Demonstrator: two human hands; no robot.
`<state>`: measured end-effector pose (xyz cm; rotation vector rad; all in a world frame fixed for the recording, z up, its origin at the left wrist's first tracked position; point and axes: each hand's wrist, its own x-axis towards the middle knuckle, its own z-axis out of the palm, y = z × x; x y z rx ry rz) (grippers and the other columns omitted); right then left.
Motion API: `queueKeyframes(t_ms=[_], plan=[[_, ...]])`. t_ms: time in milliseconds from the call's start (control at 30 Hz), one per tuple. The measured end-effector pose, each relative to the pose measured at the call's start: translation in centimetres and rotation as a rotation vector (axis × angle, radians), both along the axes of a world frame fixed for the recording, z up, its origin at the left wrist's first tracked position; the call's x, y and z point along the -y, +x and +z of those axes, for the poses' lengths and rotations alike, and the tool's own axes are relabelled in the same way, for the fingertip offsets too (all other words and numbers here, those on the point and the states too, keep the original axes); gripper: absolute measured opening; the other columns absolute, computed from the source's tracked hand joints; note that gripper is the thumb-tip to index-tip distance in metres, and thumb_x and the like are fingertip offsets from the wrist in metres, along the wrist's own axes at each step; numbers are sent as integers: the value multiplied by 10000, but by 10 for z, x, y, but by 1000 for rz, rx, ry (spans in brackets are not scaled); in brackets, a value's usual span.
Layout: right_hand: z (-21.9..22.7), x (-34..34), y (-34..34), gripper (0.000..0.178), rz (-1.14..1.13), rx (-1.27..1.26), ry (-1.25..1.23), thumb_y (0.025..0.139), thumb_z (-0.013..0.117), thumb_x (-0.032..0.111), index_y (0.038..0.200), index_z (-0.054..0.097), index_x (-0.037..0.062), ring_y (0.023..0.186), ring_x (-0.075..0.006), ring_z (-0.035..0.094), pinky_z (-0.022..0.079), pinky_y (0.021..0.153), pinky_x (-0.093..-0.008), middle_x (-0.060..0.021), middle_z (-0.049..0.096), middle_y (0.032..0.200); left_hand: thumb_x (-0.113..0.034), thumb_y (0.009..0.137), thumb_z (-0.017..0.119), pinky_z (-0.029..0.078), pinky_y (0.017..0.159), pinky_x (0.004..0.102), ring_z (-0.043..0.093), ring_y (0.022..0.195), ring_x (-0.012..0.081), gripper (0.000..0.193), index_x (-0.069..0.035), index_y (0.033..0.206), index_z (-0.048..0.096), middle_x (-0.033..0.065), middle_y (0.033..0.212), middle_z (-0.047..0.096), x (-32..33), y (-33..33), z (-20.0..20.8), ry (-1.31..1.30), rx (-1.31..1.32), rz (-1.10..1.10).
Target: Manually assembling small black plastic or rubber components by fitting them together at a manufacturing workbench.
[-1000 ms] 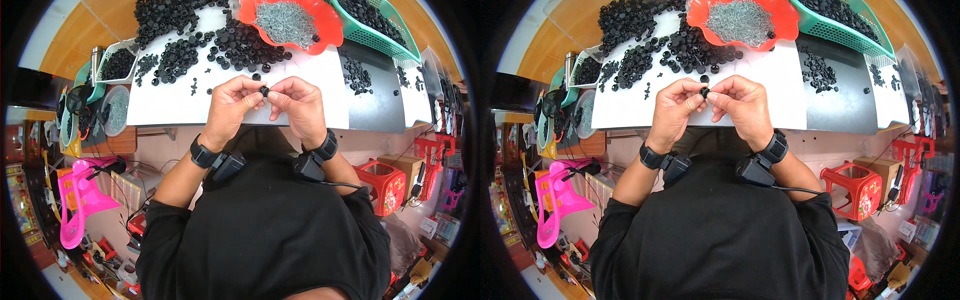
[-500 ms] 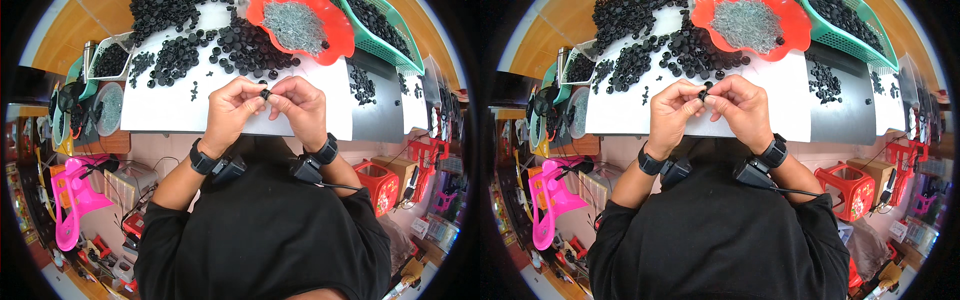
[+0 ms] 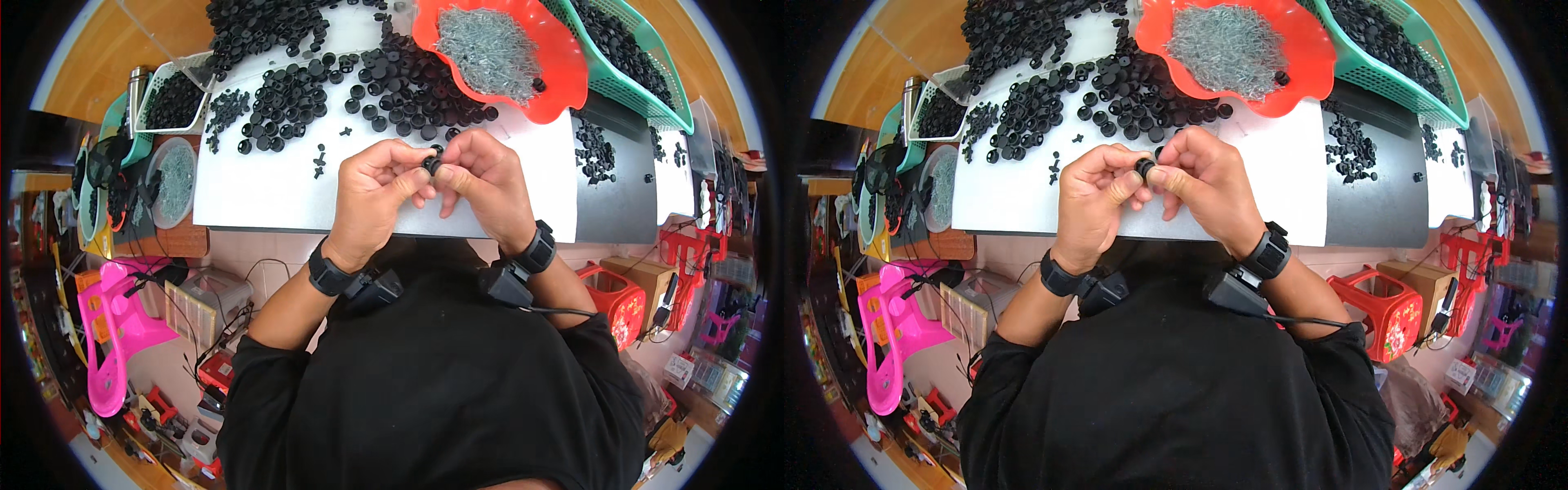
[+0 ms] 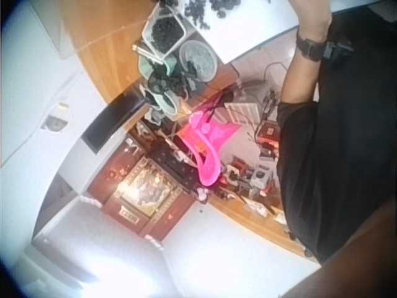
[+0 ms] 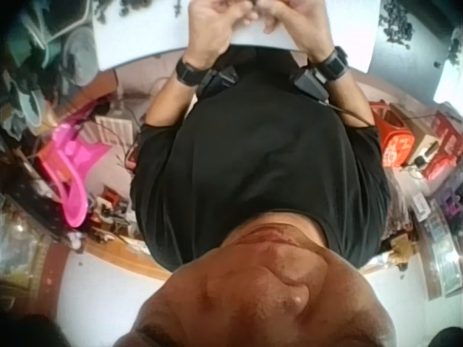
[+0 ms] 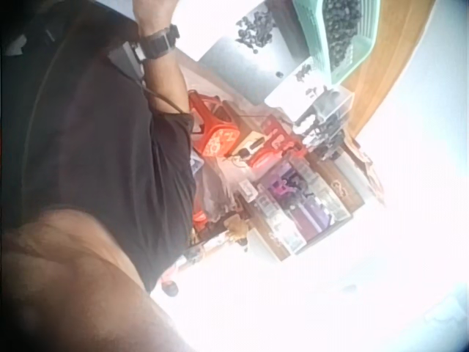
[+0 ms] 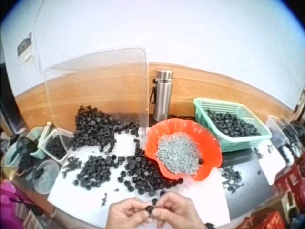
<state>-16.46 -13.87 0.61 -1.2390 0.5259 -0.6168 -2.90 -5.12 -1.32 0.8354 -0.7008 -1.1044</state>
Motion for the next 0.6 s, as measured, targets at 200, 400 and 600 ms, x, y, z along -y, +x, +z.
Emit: queueKeyframes(t_ms=[200,400,600], plan=[[2,3,1,128,35,-25,8,828,619,40,862,507,-12,548,-83,557,476,442,-214,-54,585,715,30,834,585,483,574,226,599,675,127,155,52,986,604,86,828,618,1,3,-2,-4,-86,-24],[10,-3,-3,164,-99,-70,-520,789,654,31,930,579,-4,582,-68,544,441,489,-203,-52,594,731,20,837,590,491,583,241,606,683,144,171,56,1004,600,119,850,636,-1,1,-2,-32,-103,-40],[21,18,-21,168,-186,-168,-905,757,678,25,921,643,14,607,-88,551,428,518,-215,-62,615,779,-31,867,574,491,598,244,607,700,146,191,51,1039,591,140,859,643,0,-3,4,-15,-24,-72]])
